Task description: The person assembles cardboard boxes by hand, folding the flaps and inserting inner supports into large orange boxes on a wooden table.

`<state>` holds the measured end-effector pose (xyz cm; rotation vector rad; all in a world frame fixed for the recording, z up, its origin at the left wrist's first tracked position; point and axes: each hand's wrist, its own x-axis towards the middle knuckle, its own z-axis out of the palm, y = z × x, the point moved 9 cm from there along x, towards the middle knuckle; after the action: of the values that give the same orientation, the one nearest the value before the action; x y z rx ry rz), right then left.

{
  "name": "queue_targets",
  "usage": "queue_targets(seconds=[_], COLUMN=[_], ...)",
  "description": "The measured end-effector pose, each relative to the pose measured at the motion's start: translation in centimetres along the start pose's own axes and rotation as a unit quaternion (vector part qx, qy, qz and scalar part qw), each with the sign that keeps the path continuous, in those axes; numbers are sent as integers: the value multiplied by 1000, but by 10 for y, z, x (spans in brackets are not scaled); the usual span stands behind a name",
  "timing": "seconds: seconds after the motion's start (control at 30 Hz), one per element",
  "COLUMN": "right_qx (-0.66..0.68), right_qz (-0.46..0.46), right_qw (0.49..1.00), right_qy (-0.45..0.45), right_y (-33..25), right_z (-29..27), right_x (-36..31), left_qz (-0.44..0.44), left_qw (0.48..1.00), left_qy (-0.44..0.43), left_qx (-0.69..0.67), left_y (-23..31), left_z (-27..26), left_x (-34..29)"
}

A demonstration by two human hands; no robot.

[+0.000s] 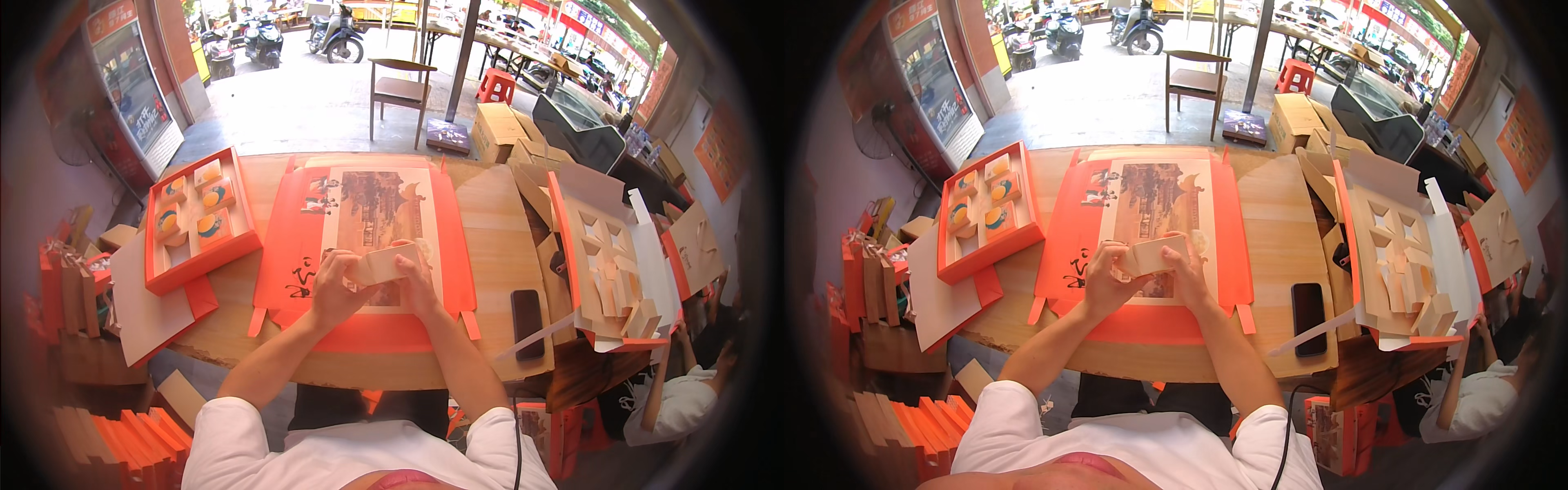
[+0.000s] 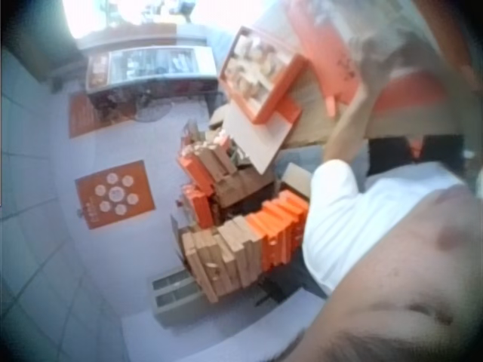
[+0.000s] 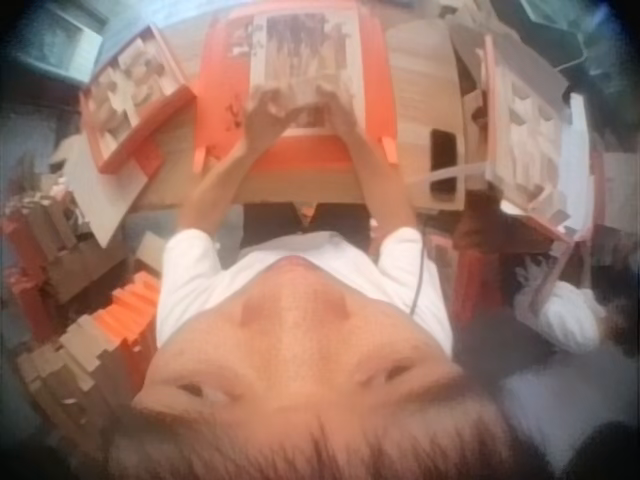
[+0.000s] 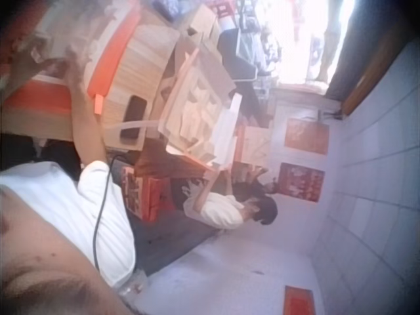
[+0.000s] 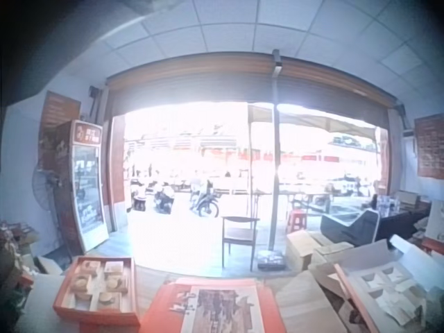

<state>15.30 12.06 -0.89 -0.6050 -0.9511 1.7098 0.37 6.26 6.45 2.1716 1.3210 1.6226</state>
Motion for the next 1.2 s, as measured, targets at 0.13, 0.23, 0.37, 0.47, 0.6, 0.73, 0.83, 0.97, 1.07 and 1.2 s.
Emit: queue_targets(seconds=[0.13, 0.23, 0.37, 0.47, 0.6, 0.73, 0.83, 0.97, 1.07, 1.2], right_qx=[-14, -39, -67, -70, -66, -82, -81, -75, -23, -67], right_qz=[-22, -29, -7, -8, -2, -25, -26, -12, -14, -57], right_qw=[1000, 999, 997, 997, 998, 996, 996, 997, 1000, 996], right_qy=[11, 2, -36, -34, -22, -7, 1, -5, 10, 19], right_y=[-4, -7, -1, -3, -7, -7, -9, -6, -4, -10], right_z=[-1, -1, 3, 6, 11, 8, 8, 10, -1, -1], right_x=[-3, -4, -3, -5, -6, -5, -6, -4, -1, -2], left_qz=[-50, -104, -164, -265, -234, -145, -159, -203, -224, -52], left_qw=[995, 978, 936, 885, 923, 967, 961, 923, 894, 970], left_qy=[-4, -13, -45, -62, -75, -33, -25, 10, 10, -10], left_qx=[-82, -182, -307, -377, -298, -205, -223, -327, -387, -237], left_y=[-5, -19, -29, -43, -42, -28, -30, -45, -41, -12], left_z=[-1, 2, 11, 21, 16, 4, 4, 9, 7, -10], left_x=[-1, -4, -7, -17, -13, -2, -5, -16, -15, 3])
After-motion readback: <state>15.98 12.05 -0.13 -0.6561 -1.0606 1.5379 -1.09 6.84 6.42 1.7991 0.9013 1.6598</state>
